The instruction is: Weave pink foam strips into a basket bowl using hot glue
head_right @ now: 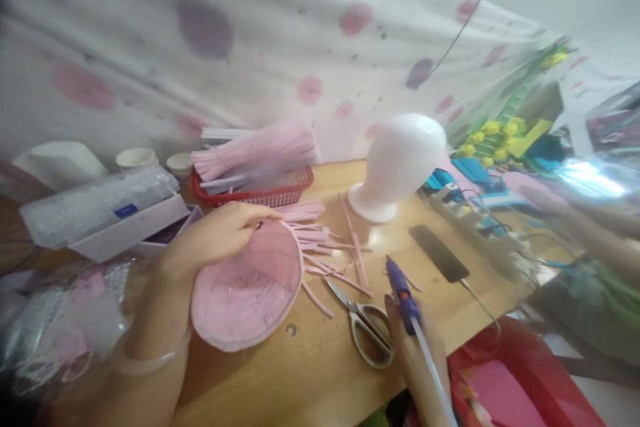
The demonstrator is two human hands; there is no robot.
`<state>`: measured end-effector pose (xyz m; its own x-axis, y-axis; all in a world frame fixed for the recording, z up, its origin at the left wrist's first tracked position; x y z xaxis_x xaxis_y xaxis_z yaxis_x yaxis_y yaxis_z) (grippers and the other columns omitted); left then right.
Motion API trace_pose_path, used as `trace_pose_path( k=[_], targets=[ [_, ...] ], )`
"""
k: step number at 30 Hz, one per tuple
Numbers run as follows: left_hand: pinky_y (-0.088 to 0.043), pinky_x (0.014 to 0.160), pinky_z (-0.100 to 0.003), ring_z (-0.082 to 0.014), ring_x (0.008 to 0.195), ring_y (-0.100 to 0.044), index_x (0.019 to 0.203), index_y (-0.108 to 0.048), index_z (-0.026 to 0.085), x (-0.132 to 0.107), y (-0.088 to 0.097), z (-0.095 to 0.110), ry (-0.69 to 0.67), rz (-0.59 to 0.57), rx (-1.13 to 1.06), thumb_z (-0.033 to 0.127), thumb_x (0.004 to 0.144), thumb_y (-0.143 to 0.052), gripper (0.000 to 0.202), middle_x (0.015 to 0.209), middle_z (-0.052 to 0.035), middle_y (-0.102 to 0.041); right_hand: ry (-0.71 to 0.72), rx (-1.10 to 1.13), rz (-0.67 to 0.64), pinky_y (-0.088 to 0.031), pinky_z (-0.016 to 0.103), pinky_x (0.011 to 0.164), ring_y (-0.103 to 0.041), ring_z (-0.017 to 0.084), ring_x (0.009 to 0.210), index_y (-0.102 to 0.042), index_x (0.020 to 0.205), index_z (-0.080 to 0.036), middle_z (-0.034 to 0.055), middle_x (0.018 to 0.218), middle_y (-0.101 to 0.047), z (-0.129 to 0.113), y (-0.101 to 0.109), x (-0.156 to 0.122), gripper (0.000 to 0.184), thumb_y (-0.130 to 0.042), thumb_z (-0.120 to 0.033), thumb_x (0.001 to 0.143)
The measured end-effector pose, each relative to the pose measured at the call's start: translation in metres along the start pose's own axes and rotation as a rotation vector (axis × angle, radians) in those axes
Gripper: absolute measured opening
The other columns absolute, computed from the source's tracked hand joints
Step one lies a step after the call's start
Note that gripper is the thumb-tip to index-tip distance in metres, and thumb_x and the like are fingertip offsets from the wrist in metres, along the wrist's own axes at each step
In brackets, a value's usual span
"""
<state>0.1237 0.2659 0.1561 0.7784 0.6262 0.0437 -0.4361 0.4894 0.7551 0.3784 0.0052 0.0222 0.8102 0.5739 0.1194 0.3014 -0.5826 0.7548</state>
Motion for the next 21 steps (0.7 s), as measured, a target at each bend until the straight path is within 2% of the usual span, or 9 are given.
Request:
trace_pose_path(
  k=[3, 7, 11, 16, 19, 21],
  targets=[
    [-0.044, 0.114, -0.036, -0.0210, 0.122, -0.066, 0.113, -0.075, 0.018, -0.003, 0.006, -0.001, 0.017, -0.012, -0.074, -0.001, 0.075, -0.045, 0.052, 0.126, -0.0059, -0.074, -0.073, 0.077, 0.050, -0.054, 0.035, 0.055, -0.069, 0.027, 0.060, -0.066, 0.073, -0.024, 0.0079, 0.063, -0.071, 0.020, 0.002, 0.020, 0.056, -0.050, -0.077, 0.078],
    [-0.050, 0.107, -0.040, -0.0236, 0.119, -0.068, 0.117, -0.073, 0.019, -0.005, -0.002, -0.008, 0.064, -0.016, -0.214, 0.013, 0.082, -0.049, 0.043, 0.124, -0.0072, -0.075, -0.097, 0.148, 0.033, -0.055, 0.036, 0.055, -0.070, 0.027, 0.059, -0.063, 0.066, -0.022, 0.0119, 0.064, -0.072, 0.032, 0.007, 0.041, 0.067, -0.036, -0.082, 0.080],
    [-0.054, 0.101, -0.041, -0.0249, 0.114, -0.069, 0.121, -0.071, 0.019, -0.011, -0.018, -0.025, 0.137, 0.022, -0.354, 0.028, 0.083, -0.056, 0.042, 0.125, -0.0093, -0.074, -0.055, 0.096, 0.017, -0.054, 0.040, 0.057, -0.067, 0.029, 0.060, -0.063, 0.064, -0.025, 0.0109, 0.062, -0.071, 0.040, 0.010, 0.064, 0.062, -0.038, -0.081, 0.074],
    [-0.048, 0.108, -0.041, -0.0270, 0.123, -0.064, 0.117, -0.072, 0.018, -0.028, -0.029, -0.048, 0.220, 0.114, -0.418, 0.037, 0.081, -0.060, 0.042, 0.132, -0.0103, -0.070, 0.068, 0.014, -0.018, -0.053, 0.048, 0.072, -0.068, 0.036, 0.077, -0.064, 0.077, -0.024, 0.0143, 0.076, -0.072, 0.035, -0.001, 0.077, 0.053, -0.045, -0.073, 0.075],
    [-0.048, 0.108, -0.042, -0.0290, 0.124, -0.063, 0.116, -0.072, 0.016, -0.038, -0.030, -0.054, 0.252, 0.140, -0.409, 0.043, 0.080, -0.062, 0.046, 0.130, -0.0119, -0.071, 0.058, -0.068, 0.007, -0.050, 0.059, 0.079, -0.067, 0.046, 0.089, -0.068, 0.091, -0.017, 0.0247, 0.086, -0.071, 0.040, 0.005, 0.068, 0.067, -0.043, -0.077, 0.073],
    [-0.049, 0.106, -0.042, -0.0295, 0.123, -0.064, 0.116, -0.072, 0.016, -0.044, -0.030, -0.056, 0.262, 0.148, -0.392, 0.046, 0.080, -0.062, 0.048, 0.127, -0.0118, -0.072, -0.023, -0.207, 0.068, -0.046, 0.066, 0.079, -0.063, 0.055, 0.097, -0.070, 0.099, -0.012, 0.0349, 0.096, -0.068, 0.053, 0.019, 0.052, 0.080, -0.042, -0.081, 0.068]
  ],
)
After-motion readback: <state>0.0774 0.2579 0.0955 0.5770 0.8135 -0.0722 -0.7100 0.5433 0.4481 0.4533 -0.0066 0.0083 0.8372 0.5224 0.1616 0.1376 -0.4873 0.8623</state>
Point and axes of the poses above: each hand's wrist, its own x-axis towards the middle knuckle, its own y-axis out of the back of the hand, z = x × y, the point moved 4 cm from there along x, towards the middle knuckle
